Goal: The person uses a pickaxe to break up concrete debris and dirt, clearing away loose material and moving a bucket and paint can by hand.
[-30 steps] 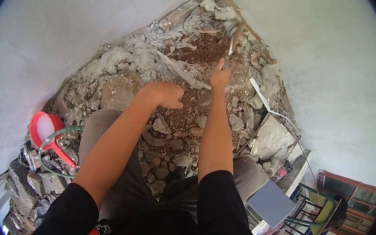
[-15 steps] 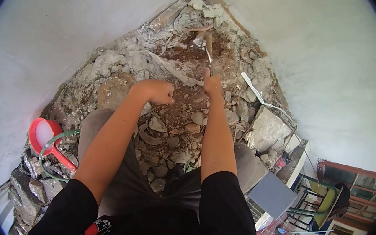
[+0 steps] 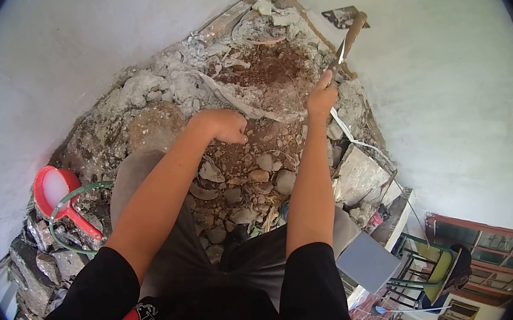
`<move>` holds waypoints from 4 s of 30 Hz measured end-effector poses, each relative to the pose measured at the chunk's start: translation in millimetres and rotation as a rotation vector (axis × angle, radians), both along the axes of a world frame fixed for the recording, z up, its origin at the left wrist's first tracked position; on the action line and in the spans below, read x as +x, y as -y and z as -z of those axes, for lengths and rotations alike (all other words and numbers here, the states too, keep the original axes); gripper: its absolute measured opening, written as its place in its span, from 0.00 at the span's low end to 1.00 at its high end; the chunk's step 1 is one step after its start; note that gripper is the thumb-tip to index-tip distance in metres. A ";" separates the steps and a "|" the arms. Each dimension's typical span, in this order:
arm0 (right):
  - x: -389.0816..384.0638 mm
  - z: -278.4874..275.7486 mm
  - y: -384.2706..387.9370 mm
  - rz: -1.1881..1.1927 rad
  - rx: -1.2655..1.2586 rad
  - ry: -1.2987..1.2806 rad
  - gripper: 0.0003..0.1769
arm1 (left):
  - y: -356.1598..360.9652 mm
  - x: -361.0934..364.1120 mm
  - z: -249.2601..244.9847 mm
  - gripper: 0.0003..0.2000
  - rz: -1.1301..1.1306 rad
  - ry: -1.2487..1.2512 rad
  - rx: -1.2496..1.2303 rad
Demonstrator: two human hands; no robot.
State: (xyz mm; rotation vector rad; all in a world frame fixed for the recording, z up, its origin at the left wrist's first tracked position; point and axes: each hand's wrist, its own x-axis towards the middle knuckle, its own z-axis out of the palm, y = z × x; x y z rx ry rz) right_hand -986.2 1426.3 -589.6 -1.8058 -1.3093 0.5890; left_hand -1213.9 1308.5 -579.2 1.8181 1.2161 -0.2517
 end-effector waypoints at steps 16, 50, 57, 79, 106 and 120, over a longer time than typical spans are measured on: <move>52.6 -64.2 -10.6 -0.133 -0.278 -0.396 0.26 | 4.7 -11.2 9.3 0.17 -0.023 0.037 0.066; 26.2 25.6 38.9 -0.138 -0.348 -0.195 0.28 | 2.0 -6.8 3.4 0.17 -0.114 0.070 0.145; 12.1 -77.6 15.5 -0.279 0.004 -0.302 0.25 | -3.5 3.9 0.7 0.18 -0.057 0.012 0.070; -8.1 81.5 17.8 0.111 -0.347 -0.378 0.30 | 16.3 -18.2 -0.3 0.22 -0.075 -0.049 0.016; -25.7 -98.2 15.8 -0.128 0.644 -0.411 0.21 | 19.7 -4.4 -11.8 0.18 -0.050 0.023 0.111; -11.5 68.3 15.4 0.165 -0.386 -1.121 0.29 | 30.8 -23.8 -10.0 0.17 -0.079 -0.046 0.041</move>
